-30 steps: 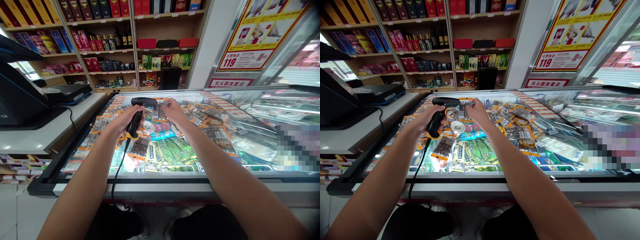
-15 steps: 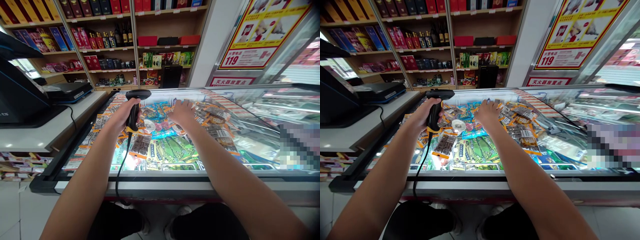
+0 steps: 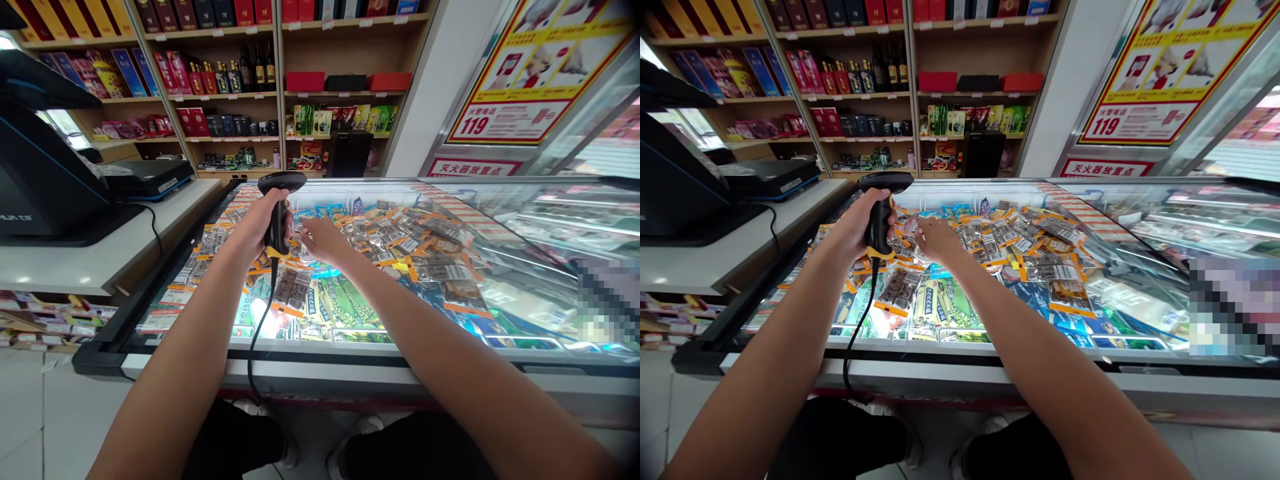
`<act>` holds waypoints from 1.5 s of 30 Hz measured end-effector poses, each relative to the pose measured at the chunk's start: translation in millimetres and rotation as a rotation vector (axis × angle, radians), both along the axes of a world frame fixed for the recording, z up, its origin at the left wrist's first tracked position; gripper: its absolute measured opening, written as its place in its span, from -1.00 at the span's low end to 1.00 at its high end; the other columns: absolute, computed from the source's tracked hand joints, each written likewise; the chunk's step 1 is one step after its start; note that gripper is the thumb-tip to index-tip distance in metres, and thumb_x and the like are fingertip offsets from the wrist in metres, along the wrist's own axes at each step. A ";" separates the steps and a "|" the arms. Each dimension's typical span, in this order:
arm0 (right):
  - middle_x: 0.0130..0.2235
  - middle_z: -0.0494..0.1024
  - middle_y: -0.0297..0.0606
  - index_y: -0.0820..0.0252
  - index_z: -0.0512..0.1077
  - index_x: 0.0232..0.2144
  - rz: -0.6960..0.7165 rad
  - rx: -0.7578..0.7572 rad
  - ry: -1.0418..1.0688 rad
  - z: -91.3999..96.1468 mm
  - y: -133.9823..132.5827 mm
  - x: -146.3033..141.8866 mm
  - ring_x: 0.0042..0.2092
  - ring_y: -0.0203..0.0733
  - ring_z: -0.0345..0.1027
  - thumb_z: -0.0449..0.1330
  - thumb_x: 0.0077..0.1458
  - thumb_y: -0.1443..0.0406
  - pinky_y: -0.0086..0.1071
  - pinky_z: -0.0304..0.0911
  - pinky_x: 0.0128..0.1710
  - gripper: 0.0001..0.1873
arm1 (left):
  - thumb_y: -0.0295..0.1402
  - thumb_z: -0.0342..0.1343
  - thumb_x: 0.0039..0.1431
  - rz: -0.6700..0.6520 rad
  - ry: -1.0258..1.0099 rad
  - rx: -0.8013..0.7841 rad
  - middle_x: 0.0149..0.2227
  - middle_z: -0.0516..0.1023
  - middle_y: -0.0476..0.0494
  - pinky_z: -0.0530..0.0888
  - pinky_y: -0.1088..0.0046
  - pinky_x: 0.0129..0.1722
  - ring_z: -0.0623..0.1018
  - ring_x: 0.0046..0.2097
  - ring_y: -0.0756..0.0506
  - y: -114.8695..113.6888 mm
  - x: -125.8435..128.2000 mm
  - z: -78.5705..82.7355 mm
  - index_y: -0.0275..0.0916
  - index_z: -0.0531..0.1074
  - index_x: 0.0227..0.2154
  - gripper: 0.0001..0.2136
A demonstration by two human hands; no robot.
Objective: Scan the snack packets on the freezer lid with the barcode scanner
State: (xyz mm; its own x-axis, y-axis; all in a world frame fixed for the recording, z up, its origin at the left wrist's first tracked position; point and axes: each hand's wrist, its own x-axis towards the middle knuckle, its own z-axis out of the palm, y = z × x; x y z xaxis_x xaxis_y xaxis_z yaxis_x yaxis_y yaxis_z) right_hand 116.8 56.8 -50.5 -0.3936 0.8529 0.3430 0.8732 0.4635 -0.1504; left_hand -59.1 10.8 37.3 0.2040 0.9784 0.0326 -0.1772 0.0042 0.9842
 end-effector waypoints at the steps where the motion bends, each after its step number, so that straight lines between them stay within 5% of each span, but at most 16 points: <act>1: 0.03 0.50 -0.01 0.20 0.48 -0.05 -0.030 -0.006 0.003 2.4 0.8 3.8 0.08 0.09 0.34 -0.10 0.41 0.16 -0.07 0.19 0.10 -0.60 | -0.14 0.15 0.08 -0.005 -0.003 -0.001 -0.61 0.40 0.01 0.33 0.52 -0.69 0.41 -0.66 0.00 0.3 0.2 -0.2 -0.19 0.30 -0.42 -0.76; 5: -0.01 0.49 0.07 0.25 0.48 -0.13 -0.190 -0.021 0.038 4.1 4.1 16.1 0.01 0.13 0.37 0.06 0.33 0.09 -0.10 0.25 -0.02 -0.64 | -0.14 0.17 0.08 -0.008 -0.024 -0.007 -0.61 0.40 0.01 0.34 0.52 -0.69 0.40 -0.67 0.00 -0.2 1.6 0.7 -0.19 0.29 -0.42 -0.76; 10: 0.06 0.44 0.26 0.32 0.46 -0.04 -0.407 -0.030 0.066 -0.9 7.8 24.7 0.20 0.40 0.18 0.20 0.09 -0.19 0.13 0.12 0.11 -0.29 | -0.15 0.15 0.09 -0.018 0.009 0.007 -0.62 0.40 -0.01 0.33 0.52 -0.70 0.40 -0.67 0.00 -2.1 3.0 0.5 -0.19 0.29 -0.44 -0.77; 14: -0.03 0.51 0.15 0.25 0.47 -0.12 -0.382 -0.131 0.088 4.1 6.5 28.7 0.11 0.32 0.29 0.24 0.09 -0.12 0.04 0.21 0.03 -0.43 | -0.12 0.14 0.08 -0.042 0.062 -0.009 -0.59 0.43 -0.03 0.28 0.52 -0.73 0.42 -0.66 -0.01 0.6 3.7 -5.3 -0.19 0.30 -0.45 -0.75; 21: -0.08 0.53 0.05 0.24 0.30 0.00 -0.340 0.176 0.180 9.9 -3.4 35.4 0.04 0.19 0.33 0.13 0.26 0.19 -0.07 0.15 0.01 -0.67 | -0.08 0.13 0.07 -0.126 -0.031 -0.086 -0.60 0.38 0.00 0.33 0.52 -0.69 0.41 -0.64 0.00 6.8 9.6 -15.2 -0.18 0.26 -0.47 -0.71; 30: -0.23 0.53 -0.16 0.12 0.20 -0.10 -0.238 0.106 0.517 17.5 -4.4 45.2 -0.29 -0.03 0.39 0.11 0.24 0.08 -0.29 0.12 -0.35 -0.69 | -0.07 0.14 0.06 -0.198 -0.022 -0.119 -0.60 0.36 0.03 0.32 0.51 -0.70 0.40 -0.65 0.00 6.3 12.9 -18.4 -0.19 0.28 -0.44 -0.71; 38: -0.22 0.52 -0.15 0.10 0.20 -0.10 -0.258 0.061 0.556 21.8 -6.9 47.0 -0.27 -0.01 0.41 0.15 0.20 0.09 -0.29 0.15 -0.34 -0.67 | -0.08 0.11 0.09 -0.186 0.009 -0.080 -0.60 0.38 0.02 0.35 0.50 -0.67 0.41 -0.65 0.00 6.8 11.3 -20.0 -0.19 0.28 -0.45 -0.72; 42: -0.28 0.53 -0.13 0.14 0.22 0.01 -0.421 -0.005 0.456 33.7 -9.5 56.6 -0.28 0.04 0.43 0.21 0.15 0.05 -0.21 0.24 -0.29 -0.51 | -0.09 0.11 0.10 -0.121 0.010 -0.051 -0.59 0.40 0.00 0.33 0.52 -0.69 0.42 -0.64 0.00 6.8 7.5 -14.5 -0.19 0.29 -0.45 -0.72; 45: -0.18 0.54 0.04 0.23 0.25 0.05 -0.611 0.025 0.267 39.2 -8.7 73.4 -0.10 0.21 0.42 0.27 0.07 0.02 -0.03 0.27 -0.12 -0.39 | -0.13 0.07 0.13 -0.015 -0.015 -0.045 -0.61 0.37 0.02 0.35 0.54 -0.67 0.40 -0.65 0.02 3.2 5.7 -5.8 -0.19 0.26 -0.46 -0.76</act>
State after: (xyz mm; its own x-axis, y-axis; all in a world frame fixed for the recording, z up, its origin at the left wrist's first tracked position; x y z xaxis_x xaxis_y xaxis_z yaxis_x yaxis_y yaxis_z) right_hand 190.2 48.1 -11.3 0.2590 0.8862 0.3841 0.9143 -0.0967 -0.3933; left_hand -53.4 14.0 31.5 0.2188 0.9757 -0.0083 -0.1915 0.0512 0.9802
